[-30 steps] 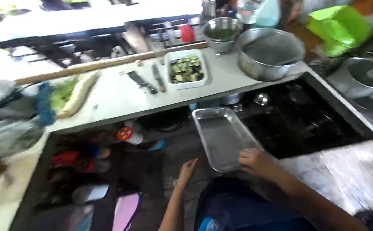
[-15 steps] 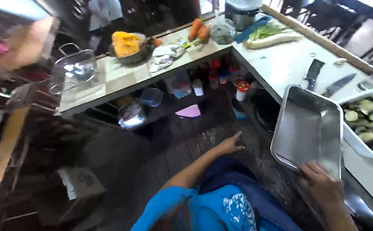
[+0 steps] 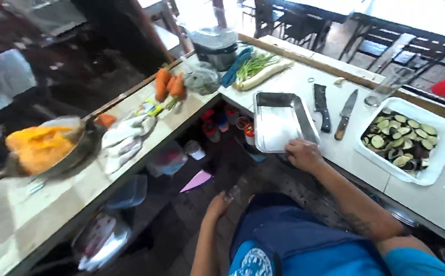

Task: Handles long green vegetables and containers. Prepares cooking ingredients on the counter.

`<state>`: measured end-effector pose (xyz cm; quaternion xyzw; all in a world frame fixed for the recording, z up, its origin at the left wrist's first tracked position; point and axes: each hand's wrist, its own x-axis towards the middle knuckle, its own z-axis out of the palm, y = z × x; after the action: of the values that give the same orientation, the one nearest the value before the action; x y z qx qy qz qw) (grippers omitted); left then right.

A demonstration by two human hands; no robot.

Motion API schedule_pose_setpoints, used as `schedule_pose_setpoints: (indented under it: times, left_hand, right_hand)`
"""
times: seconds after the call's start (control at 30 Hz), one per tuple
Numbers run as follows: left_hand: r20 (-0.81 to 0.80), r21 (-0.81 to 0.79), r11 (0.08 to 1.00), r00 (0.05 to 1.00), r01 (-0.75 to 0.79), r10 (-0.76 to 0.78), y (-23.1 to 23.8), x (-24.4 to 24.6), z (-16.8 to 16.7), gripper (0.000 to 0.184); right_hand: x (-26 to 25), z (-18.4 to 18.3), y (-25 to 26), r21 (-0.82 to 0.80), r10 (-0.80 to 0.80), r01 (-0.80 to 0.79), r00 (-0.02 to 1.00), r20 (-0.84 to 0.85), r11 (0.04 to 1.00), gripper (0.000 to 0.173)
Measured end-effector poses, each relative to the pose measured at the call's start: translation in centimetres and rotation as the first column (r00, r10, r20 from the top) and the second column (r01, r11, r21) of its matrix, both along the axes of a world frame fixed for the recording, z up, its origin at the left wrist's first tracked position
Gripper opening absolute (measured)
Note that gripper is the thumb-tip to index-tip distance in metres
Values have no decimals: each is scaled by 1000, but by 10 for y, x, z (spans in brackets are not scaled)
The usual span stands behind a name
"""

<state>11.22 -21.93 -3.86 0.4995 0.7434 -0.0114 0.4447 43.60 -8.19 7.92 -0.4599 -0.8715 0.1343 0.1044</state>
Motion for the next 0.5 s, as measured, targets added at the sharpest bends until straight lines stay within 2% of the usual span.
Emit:
schedule_pose_setpoints:
  times: [0.13, 0.27, 0.37, 0.5]
  left_hand:
    - [13, 58, 997, 999, 44, -44, 62, -48, 4, 61]
    - [-66, 39, 986, 985, 164, -161, 122, -75, 11, 60]
    - [-86, 126, 957, 964, 262, -253, 157, -79, 15, 59]
    - [-36, 209, 934, 957, 289, -288, 190, -61, 31, 59]
  right_hand:
    - [-36, -3, 55, -102, -136, 143, 988, 67, 984, 18]
    - [-59, -23, 105, -52, -221, 225, 973, 67, 973, 12]
    - [-69, -34, 128, -89, -324, 330, 943, 82, 940, 14]
    - [-77, -29, 154, -192, -386, 416, 906, 175, 889, 25]
